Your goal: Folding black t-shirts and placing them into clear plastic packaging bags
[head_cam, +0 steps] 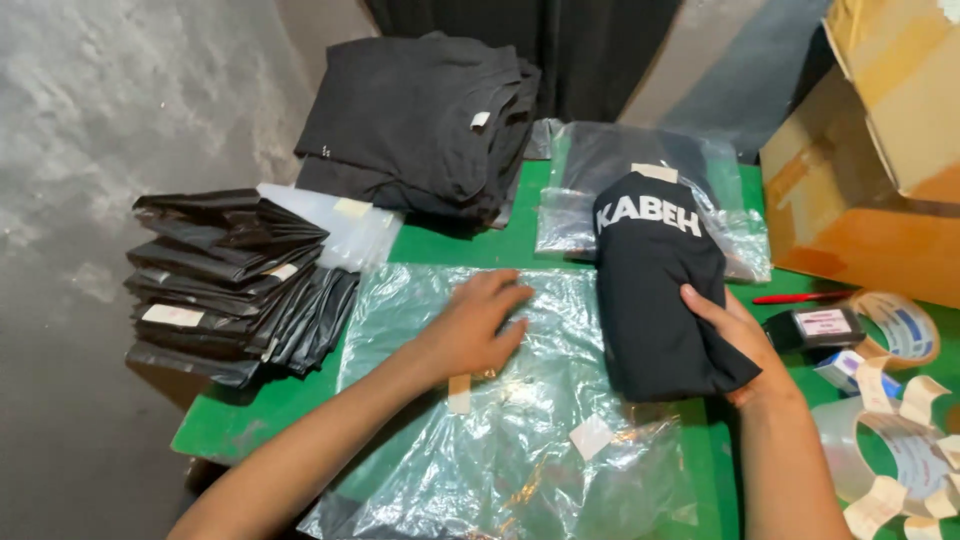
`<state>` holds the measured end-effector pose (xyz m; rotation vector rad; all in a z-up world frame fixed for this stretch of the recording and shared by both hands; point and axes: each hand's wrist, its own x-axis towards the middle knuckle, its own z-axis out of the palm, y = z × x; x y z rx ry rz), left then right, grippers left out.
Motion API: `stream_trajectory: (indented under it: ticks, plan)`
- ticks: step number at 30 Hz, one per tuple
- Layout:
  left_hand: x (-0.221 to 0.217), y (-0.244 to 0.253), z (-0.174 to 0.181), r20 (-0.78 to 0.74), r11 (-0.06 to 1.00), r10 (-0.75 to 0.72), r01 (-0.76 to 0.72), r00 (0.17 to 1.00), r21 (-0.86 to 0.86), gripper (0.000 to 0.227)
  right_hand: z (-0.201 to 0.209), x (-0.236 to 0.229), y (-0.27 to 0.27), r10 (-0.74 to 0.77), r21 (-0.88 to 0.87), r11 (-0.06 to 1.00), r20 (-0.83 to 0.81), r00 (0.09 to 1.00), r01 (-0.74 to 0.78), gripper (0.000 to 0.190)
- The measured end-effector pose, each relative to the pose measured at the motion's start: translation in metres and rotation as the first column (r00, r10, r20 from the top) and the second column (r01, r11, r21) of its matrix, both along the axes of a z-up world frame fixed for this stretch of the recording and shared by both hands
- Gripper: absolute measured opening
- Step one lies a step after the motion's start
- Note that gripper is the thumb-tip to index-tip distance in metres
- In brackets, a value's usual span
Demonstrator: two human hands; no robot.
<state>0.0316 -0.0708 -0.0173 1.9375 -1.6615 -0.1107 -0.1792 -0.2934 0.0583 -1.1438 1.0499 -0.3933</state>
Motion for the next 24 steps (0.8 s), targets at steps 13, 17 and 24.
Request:
stream_trajectory:
  ticks: [13,17,24]
  plan:
    - [0.032,-0.030,0.010,0.347,0.931,0.258,-0.328,0.901,0.159,0.029,-0.059,-0.039,-0.079,-0.029,-0.053,0.997,0.333,0.942,0.049,0.051]
    - [0.001,-0.061,0.062,0.421,0.949,0.163,-0.259,0.892,0.180,0.027,-0.094,-0.063,-0.129,-0.056,-0.131,0.985,0.363,0.930,0.111,0.057]
    - [-0.017,-0.156,0.096,0.773,0.947,0.161,0.125,0.613,-0.296,0.029,-0.090,-0.060,-0.124,-0.183,0.021,0.980,0.505,0.844,0.200,0.048]
